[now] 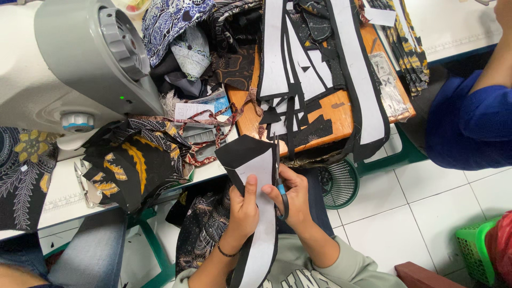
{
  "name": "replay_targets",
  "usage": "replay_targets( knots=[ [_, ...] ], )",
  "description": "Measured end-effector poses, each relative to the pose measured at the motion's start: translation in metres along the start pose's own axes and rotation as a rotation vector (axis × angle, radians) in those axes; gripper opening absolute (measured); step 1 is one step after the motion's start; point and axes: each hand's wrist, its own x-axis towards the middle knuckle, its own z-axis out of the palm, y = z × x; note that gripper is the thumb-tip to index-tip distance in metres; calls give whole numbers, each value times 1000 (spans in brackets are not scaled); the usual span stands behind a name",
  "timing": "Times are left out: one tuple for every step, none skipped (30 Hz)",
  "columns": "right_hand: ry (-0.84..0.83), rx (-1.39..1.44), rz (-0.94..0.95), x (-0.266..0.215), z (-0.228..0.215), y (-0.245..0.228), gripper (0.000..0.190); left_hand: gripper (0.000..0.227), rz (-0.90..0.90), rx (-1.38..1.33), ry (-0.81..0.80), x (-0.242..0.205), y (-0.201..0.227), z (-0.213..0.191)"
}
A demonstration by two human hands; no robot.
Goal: The person uses scissors to cut a piece of black patterned fabric along a white paper template. They hold the template and fabric together and trim the edges, then place the cut piece aside.
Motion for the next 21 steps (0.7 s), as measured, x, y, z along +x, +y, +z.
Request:
replay_targets(
  knots=[
    [2,-8,-1,0,0,0,52,41,5,5,3,-1,0,0],
    [4,-15,-3,0,0,1,50,41,10,11,5,-1,0,0],
    [5,-22,-2,0,-1,1,49,41,15,16,8,-1,-1,0],
    [6,-28,-1,0,-1,2,48,41,14,20,10,-1,-1,0],
    [8,-35,0,0,-1,2,47,41,13,23,11,-1,0,-1],
    [11,-46,3,0,-1,2,46,41,12,27,13,-1,-1,-1],
    [14,-57,6,0,-1,3,45,41,17,34,13,-1,-1,-1],
    [17,-69,10,-1,-2,3,44,41,23,41,14,-1,-1,-2],
    [18,-81,8,0,-2,4,43,41,29,48,15,-1,-1,-2],
    [18,-93,7,0,-2,4,43,41,24,55,18,-2,-2,-2],
    [19,-105,6,0,-2,4,42,41,20,62,21,-2,-2,-2],
    [19,-100,22,0,-2,4,42,41,15,69,23,-2,-2,-3],
    [18,-94,38,-1,-2,3,42,41,18,62,19,-2,-2,-3],
    [18,-89,53,-1,-2,3,42,41,22,56,15,-2,-2,-4],
    [9,-80,39,0,-2,3,41,42,25,49,10,-2,-1,-4],
    [0,-72,26,-1,-2,2,41,42,27,54,6,-2,-1,-4],
    [-9,-63,13,-1,-2,2,40,42,29,60,1,-2,-1,-5],
    [-16,-50,5,-1,-2,2,40,42,31,65,-3,-3,0,-5],
    [-22,-38,-3,-1,-1,2,40,41,40,78,3,-3,0,-5],
    [-28,-25,-11,-1,-1,2,40,41,49,92,10,-3,-1,-5],
    [-25,-28,0,-1,-1,2,39,40,58,105,16,-3,-1,-6]
  ],
)
